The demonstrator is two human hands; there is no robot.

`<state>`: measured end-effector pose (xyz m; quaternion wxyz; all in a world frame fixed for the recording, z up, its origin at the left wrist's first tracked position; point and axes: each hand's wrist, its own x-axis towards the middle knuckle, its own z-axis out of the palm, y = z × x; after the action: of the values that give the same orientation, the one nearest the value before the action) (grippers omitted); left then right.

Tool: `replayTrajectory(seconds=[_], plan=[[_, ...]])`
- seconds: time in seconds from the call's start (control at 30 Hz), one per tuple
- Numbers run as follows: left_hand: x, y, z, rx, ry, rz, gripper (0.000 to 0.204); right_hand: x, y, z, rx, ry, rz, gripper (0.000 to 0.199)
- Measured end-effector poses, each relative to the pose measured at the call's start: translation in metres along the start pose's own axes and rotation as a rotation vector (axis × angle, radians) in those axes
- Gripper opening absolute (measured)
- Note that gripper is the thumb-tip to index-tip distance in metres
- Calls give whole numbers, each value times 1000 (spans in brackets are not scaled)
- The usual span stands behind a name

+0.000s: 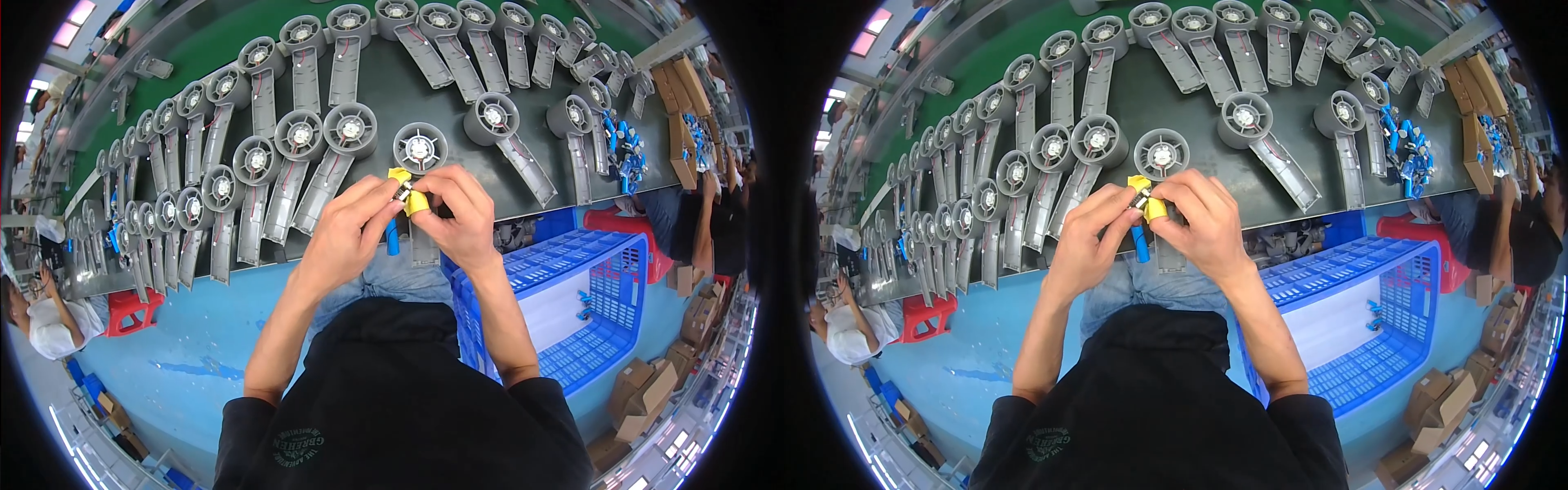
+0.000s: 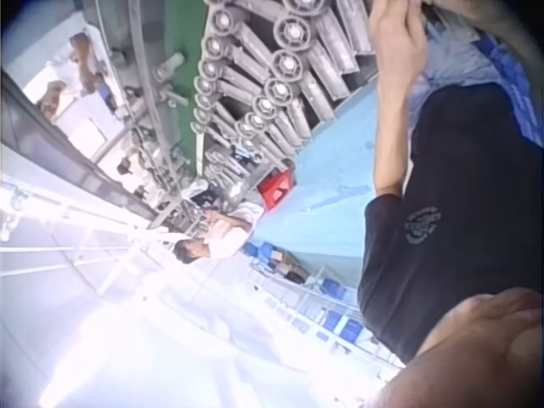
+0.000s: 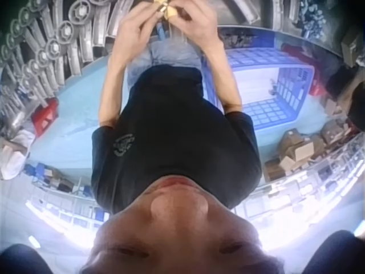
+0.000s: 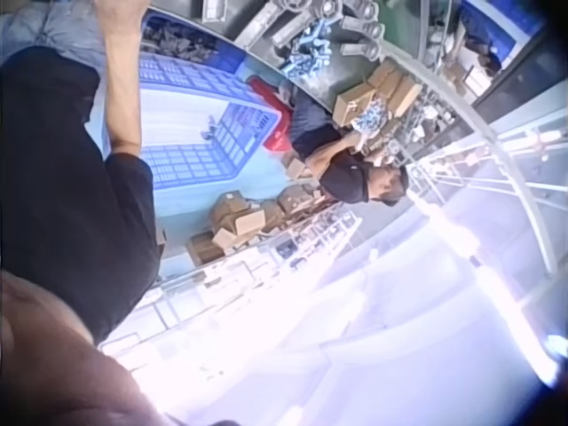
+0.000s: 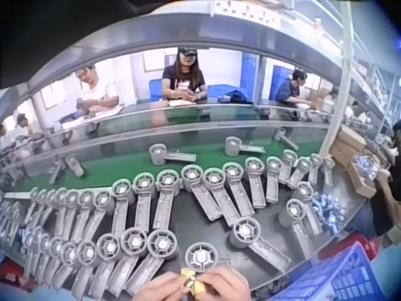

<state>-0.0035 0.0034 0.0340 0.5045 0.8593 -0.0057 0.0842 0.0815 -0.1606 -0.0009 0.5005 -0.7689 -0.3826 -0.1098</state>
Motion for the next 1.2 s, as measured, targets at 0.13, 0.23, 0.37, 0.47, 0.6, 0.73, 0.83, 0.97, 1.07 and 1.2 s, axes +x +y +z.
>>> replayTrajectory(seconds=[0.13, 0.23, 0.37, 0.47, 0.6, 0.73, 0.83, 0.97, 1.07, 1.2], plan=[[0, 0, -1, 38, -3, 70, 23, 2, 2, 0, -12, 19, -31, 30], [0, -3, -1, 54, -15, 105, 23, 3, 2, -1, -34, 2, -78, 32], [2, -3, -3, 105, -35, 185, 22, 1, 5, -3, -20, -31, -139, 37], [5, -4, -5, 132, -55, 232, 22, 3, 6, -2, -14, -13, -151, 34], [7, -3, -8, 86, -95, 209, 22, 6, 8, -3, -3, -10, -175, 29], [10, -6, -9, 60, -97, 214, 22, 11, 8, -7, -1, -51, -173, 29], [11, -7, -10, 70, -113, 222, 22, 12, 10, -8, 22, -59, -202, 30], [7, -9, -3, 14, -42, 171, 24, 11, 8, -7, 12, -57, -152, 30], [5, -8, 0, 38, -21, 157, 25, 8, 5, -4, 17, -43, -105, 30], [7, -10, -7, 75, -69, 214, 26, 7, 5, -5, -7, -55, -155, 31]])
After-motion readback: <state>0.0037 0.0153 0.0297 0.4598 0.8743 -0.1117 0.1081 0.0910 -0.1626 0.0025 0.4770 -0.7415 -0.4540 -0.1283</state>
